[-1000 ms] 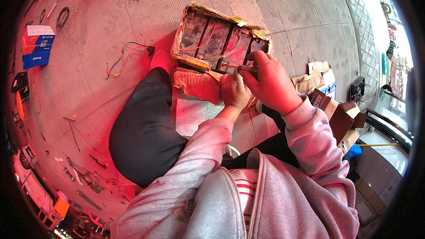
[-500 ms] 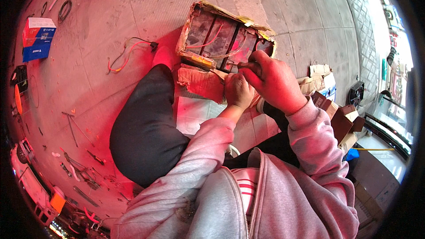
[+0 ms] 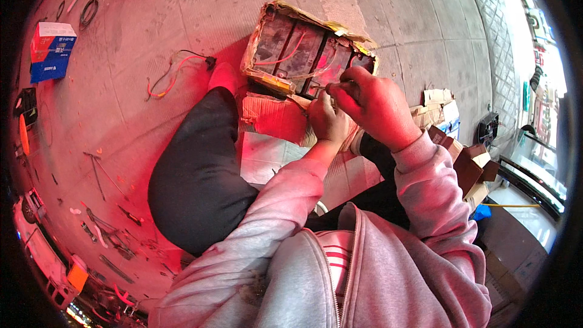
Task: The person sits on the floor and uses scissors to cut wires connected to a battery pack. They then use their hands to strip insulation and connect wires to the battery terminals.
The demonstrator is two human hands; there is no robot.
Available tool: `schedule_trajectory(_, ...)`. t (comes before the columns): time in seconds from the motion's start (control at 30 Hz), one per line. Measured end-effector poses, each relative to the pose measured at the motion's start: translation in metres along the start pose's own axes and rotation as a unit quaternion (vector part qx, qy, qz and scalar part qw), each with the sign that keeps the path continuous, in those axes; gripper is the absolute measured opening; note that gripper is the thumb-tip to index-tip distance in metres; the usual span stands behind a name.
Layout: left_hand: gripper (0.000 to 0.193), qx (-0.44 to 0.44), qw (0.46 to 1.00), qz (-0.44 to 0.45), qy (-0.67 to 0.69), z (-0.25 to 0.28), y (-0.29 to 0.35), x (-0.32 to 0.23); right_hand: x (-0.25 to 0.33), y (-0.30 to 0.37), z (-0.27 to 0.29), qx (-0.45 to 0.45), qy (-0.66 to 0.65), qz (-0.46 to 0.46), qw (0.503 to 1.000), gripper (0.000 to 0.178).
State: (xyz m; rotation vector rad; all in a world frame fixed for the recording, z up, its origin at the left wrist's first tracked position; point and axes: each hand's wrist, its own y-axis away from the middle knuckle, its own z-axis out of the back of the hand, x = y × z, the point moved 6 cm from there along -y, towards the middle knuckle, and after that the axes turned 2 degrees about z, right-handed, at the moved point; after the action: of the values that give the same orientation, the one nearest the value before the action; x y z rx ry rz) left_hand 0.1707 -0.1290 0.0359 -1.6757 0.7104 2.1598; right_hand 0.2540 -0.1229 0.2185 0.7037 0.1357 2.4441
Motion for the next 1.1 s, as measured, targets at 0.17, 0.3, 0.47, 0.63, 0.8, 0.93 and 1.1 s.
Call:
schedule_trajectory(0.17,0.039,-0.065,0.965,0.139,0.211,-0.011,0.004,0.010,-0.007,0.000,-0.002,0.000,0.022,-0.053,0.998,0.035)
schedule_trajectory(0.3,0.050,-0.015,0.742,0.384,0.549,-0.034,0.010,-0.007,-0.010,-0.004,-0.001,-0.015,-0.017,-0.047,0.999,0.041)
schedule_trajectory(0.47,0.060,-0.003,0.582,0.531,0.616,-0.025,0.000,-0.057,-0.009,-0.004,-0.001,0.002,-0.032,-0.034,0.999,0.034)
schedule_trajectory(0.63,0.060,0.160,0.579,0.477,0.641,-0.030,-0.014,-0.069,-0.006,-0.004,0.000,0.030,-0.046,-0.010,0.998,0.027)
schedule_trajectory(0.8,0.059,0.137,0.550,0.460,0.684,-0.035,-0.011,-0.057,0.000,-0.007,0.001,0.025,-0.046,0.060,0.997,0.035)
schedule_trajectory(0.93,0.056,0.137,0.577,0.432,0.680,-0.029,-0.012,-0.060,-0.003,-0.010,-0.001,0.049,-0.023,0.066,0.996,0.035)
schedule_trajectory(1.1,0.048,0.171,0.529,0.395,0.731,-0.026,-0.012,-0.064,-0.001,-0.010,0.001,0.051,-0.011,0.076,0.996,0.034)
